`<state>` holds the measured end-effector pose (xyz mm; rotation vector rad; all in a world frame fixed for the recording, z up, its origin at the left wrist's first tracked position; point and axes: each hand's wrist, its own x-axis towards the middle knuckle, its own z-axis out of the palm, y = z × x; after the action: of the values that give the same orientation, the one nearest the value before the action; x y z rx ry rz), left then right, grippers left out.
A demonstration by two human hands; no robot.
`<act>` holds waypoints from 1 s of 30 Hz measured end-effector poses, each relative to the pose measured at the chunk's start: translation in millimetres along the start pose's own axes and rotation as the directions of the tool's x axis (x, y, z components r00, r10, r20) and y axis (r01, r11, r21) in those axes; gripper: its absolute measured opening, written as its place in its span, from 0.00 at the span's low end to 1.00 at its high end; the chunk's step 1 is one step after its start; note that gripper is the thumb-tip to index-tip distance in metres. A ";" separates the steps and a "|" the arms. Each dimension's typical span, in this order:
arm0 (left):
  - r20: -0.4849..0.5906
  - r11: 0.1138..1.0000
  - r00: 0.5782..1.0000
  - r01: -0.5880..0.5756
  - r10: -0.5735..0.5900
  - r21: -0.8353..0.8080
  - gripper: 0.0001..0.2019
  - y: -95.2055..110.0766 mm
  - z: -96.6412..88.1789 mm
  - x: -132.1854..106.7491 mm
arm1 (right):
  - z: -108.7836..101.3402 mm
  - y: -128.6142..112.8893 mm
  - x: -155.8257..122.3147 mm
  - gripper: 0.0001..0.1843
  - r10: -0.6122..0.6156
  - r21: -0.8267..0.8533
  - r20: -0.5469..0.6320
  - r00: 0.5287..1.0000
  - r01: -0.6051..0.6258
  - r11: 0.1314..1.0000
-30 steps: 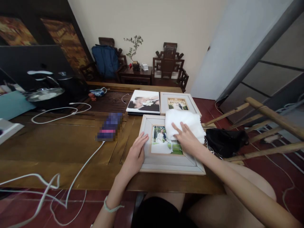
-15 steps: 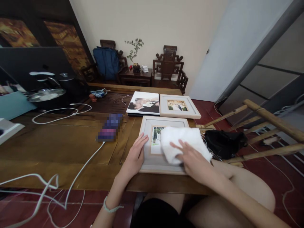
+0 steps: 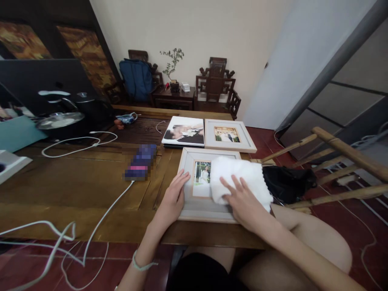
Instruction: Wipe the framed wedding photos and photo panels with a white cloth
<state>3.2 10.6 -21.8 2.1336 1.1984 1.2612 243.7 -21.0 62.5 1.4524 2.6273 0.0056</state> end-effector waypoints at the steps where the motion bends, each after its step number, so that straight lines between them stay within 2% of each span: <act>1: -0.002 1.000 1.000 -0.001 0.001 0.001 0.20 -0.1 0.3 -0.1 | -3.8 -9.3 -10.5 0.25 -0.045 0.048 0.036 0.998 0.043 0.998; 4: 0.001 1.000 1.000 -0.002 0.002 -0.001 0.21 -0.8 1.0 -0.6 | -9.8 -28.7 -31.3 0.25 -0.189 0.165 0.049 0.981 0.179 0.970; 7: 0.012 1.000 1.000 -0.009 0.010 -0.002 0.21 -1.6 1.0 -0.7 | -4.0 -30.1 -27.2 0.27 -0.220 0.225 -0.004 0.976 0.215 0.950; 10: 0.025 1.000 0.999 -0.024 0.023 0.006 0.21 -1.8 -0.1 -0.1 | 7.2 -10.9 1.2 0.28 -0.148 0.203 -0.080 0.986 0.161 0.966; 14: 0.040 1.000 0.999 -0.025 0.024 0.013 0.21 -0.9 -1.4 0.6 | 13.8 29.1 52.0 0.30 0.005 0.063 -0.219 0.976 0.009 0.998; 17: 0.032 1.000 0.999 -0.010 0.010 0.006 0.21 0.1 -1.1 0.2 | 12.4 44.0 76.6 0.30 0.039 0.009 -0.231 0.972 -0.039 0.999; 19: 0.026 1.000 1.000 0.001 -0.001 0.002 0.21 0.8 -0.6 -0.4 | 11.9 39.9 80.0 0.28 0.016 -0.003 -0.200 0.980 -0.017 1.000; 22: 0.020 1.000 1.000 0.006 -0.006 -0.006 0.21 1.2 -0.2 -0.9 | 10.4 17.1 66.0 0.26 -0.044 0.023 -0.129 0.991 0.047 0.999; 25: 0.015 1.000 1.000 0.004 -0.004 -0.008 0.21 0.7 0.1 -1.2 | 1.2 -10.3 36.5 0.27 -0.106 0.107 -0.021 0.994 0.107 0.988; 28: 0.019 1.000 1.000 0.015 -0.015 0.000 0.21 -0.2 0.2 -1.6 | -16.3 -27.7 2.6 0.30 -0.189 0.215 0.118 0.975 0.161 0.963; 30: 0.029 1.000 0.999 0.027 -0.027 0.008 0.21 -0.3 0.1 -2.0 | -27.5 -31.2 -17.3 0.30 -0.252 0.286 0.169 0.953 0.197 0.938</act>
<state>2.7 9.1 -23.2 2.1267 1.2185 1.2117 223.1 -50.5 89.5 1.1339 2.6809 -0.5126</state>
